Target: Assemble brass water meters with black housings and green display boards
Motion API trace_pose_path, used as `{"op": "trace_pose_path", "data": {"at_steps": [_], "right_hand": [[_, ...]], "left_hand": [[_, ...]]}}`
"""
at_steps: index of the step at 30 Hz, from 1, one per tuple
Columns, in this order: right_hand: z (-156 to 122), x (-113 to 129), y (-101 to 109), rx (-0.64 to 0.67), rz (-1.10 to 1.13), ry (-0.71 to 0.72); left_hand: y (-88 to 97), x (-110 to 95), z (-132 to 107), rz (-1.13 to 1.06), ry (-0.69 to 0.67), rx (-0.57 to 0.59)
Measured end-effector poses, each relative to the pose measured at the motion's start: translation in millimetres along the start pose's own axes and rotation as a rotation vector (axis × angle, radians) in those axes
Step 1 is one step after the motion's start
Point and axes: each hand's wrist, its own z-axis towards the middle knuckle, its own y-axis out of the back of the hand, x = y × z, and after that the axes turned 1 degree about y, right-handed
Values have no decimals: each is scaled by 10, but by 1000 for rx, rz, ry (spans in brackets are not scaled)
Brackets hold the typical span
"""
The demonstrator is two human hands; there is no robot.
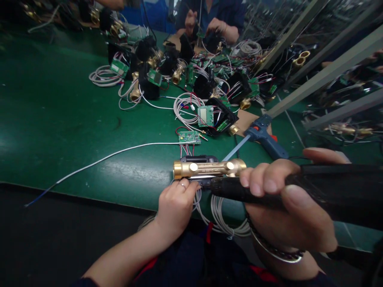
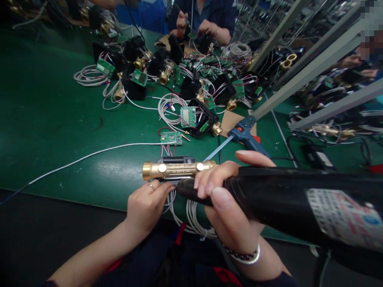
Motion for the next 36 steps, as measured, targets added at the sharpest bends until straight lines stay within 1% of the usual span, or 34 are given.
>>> {"op": "trace_pose_path", "data": {"at_steps": [2,5,7,11,19,22,24,27,30,33,36], "right_hand": [[-12,-14,-2,4,12,6],[-22,-45,-10,37,16,-4],[-22,-70,-16,66,6,-13],[-8,-121,-32,79,-15,4],[6,-143,-36,110,-7,-14],[30,-130,-63,177,-26,-43],[56,-129,-95,225,-54,-75],[88,-148,-134,290,-101,-86],[79,-191,-136,298,-183,-73],[40,-259,-126,310,-256,-78],[38,-327,-129,414,-195,-136]], "left_hand": [[-14,46,-14,-84,36,2],[-45,82,-50,-177,126,9],[-61,76,-69,-218,169,-14],[-74,41,-76,-262,200,-64],[-105,66,-88,-280,185,-80],[-113,83,-128,-354,169,-72],[-108,87,-159,-408,180,-65],[-86,88,-188,-468,195,-76],[-67,97,-184,-518,174,-99],[-78,104,-171,-511,145,-106],[-106,102,-187,-472,120,-116]]}}
